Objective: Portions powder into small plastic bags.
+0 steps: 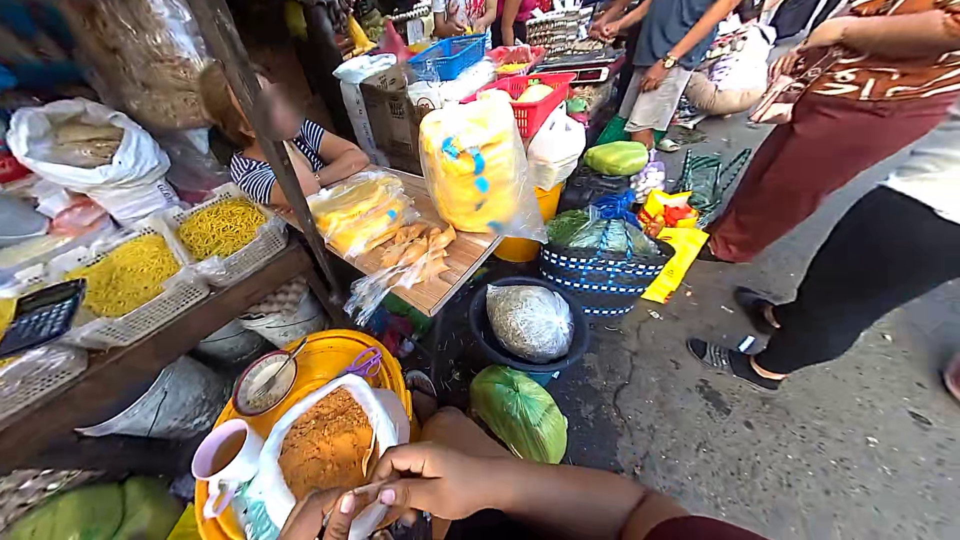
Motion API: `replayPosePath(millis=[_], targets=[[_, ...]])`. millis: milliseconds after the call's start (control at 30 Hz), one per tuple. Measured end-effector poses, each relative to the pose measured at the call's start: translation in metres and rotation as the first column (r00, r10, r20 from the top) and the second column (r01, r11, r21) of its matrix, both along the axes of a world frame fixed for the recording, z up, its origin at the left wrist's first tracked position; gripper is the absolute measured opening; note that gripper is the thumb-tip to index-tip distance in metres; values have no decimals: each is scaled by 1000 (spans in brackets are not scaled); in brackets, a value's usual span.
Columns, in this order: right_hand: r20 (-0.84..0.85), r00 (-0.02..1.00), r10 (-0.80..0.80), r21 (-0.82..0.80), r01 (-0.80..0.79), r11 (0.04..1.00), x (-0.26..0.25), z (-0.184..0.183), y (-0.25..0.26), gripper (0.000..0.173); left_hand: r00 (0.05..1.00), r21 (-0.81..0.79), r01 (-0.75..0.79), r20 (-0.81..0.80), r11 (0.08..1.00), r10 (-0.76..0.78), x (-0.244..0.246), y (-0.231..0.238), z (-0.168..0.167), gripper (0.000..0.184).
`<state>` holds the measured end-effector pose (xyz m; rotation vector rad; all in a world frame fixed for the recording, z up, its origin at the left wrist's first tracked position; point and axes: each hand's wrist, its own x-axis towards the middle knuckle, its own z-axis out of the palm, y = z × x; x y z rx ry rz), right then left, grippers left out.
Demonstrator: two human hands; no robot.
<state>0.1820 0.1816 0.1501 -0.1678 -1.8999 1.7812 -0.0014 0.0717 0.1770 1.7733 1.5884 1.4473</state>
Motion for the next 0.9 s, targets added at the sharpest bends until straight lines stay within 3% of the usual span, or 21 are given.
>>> replayPosePath(millis=[133,267,400,467,533,600,633,700,733,800,900], targets=[[93,995,-25,243,2,970,11,-1,9,32,998,-8,-50,34,999,51,-14,-6,-4,23],[58,989,-136,538,84,839,10,-26,22,31,996,-63,-41,76,997,46,-11,-11,-12,23],[61,983,-171,627,96,773,4,-31,34,29,977,-82,-79,191,994,93,-8,-12,-17,23],[76,961,-265,684,143,715,-1,-26,40,24,954,-80,-79,284,994,98,-6,-9,-14,24],[70,913,-402,715,235,659,-12,-18,45,19,960,-114,17,279,993,15,-1,-9,-15,25],[3,897,-442,613,347,710,-23,-14,45,18,959,-166,219,219,962,-180,14,-16,-19,31],[-63,921,-384,479,366,798,-26,-14,42,17,938,-163,321,194,933,-288,24,-17,-22,34],[-227,960,-162,97,188,977,-29,-9,32,14,883,-134,458,186,879,-431,34,-11,-28,33],[-275,959,-72,-67,55,996,-27,-8,28,13,874,-152,470,218,869,-435,34,-9,-30,30],[-264,964,-4,-270,-70,960,-21,-7,25,9,912,-238,349,308,906,-270,30,-7,-32,24],[-83,997,12,-327,-39,944,-12,-11,32,5,935,-217,135,350,967,-52,13,1,-33,20]])
